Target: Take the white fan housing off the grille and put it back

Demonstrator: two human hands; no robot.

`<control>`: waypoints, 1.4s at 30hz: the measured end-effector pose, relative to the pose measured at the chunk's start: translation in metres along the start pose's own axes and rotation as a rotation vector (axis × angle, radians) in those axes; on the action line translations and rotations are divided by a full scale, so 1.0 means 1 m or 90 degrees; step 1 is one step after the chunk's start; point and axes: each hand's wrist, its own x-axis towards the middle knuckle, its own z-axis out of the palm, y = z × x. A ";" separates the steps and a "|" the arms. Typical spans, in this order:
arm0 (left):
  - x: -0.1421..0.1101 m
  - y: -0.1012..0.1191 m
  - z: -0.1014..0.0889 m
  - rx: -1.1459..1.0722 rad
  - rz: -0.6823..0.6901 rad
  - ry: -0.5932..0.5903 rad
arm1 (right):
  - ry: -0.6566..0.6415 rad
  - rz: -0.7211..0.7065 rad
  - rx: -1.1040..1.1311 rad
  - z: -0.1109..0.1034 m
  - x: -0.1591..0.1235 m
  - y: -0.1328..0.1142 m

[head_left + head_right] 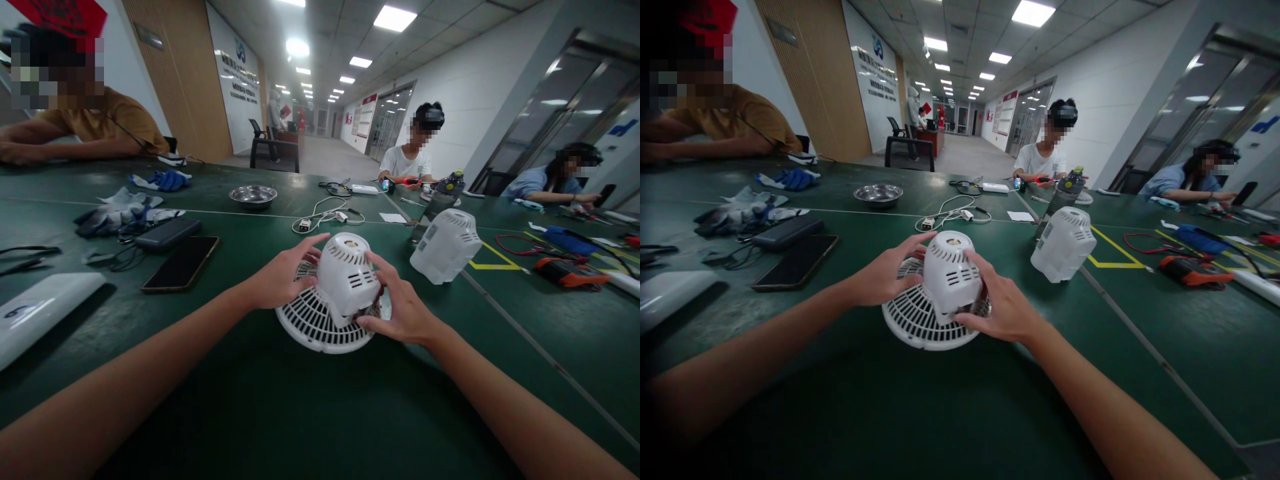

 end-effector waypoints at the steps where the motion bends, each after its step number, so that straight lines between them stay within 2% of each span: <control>1: -0.001 -0.001 0.000 -0.015 0.011 -0.016 | -0.009 -0.014 0.015 0.002 0.000 -0.002; 5: -0.005 -0.004 0.005 -0.036 0.085 -0.062 | -0.027 -0.057 0.078 0.008 -0.001 -0.005; 7: -0.005 -0.003 0.010 -0.029 0.091 -0.065 | -0.033 -0.062 0.091 0.008 -0.001 -0.003; 17: -0.004 0.010 0.031 -0.019 0.085 0.030 | -0.094 0.037 0.148 -0.005 0.005 -0.009; 28: -0.005 0.018 0.028 0.008 0.075 0.041 | -0.100 0.099 0.140 -0.009 0.007 -0.019; 36: -0.003 0.020 0.026 0.008 0.074 0.040 | -0.083 0.081 0.105 -0.006 0.007 -0.019; 42: -0.006 0.011 0.024 0.026 0.070 -0.003 | -0.092 0.065 0.137 -0.004 0.005 -0.016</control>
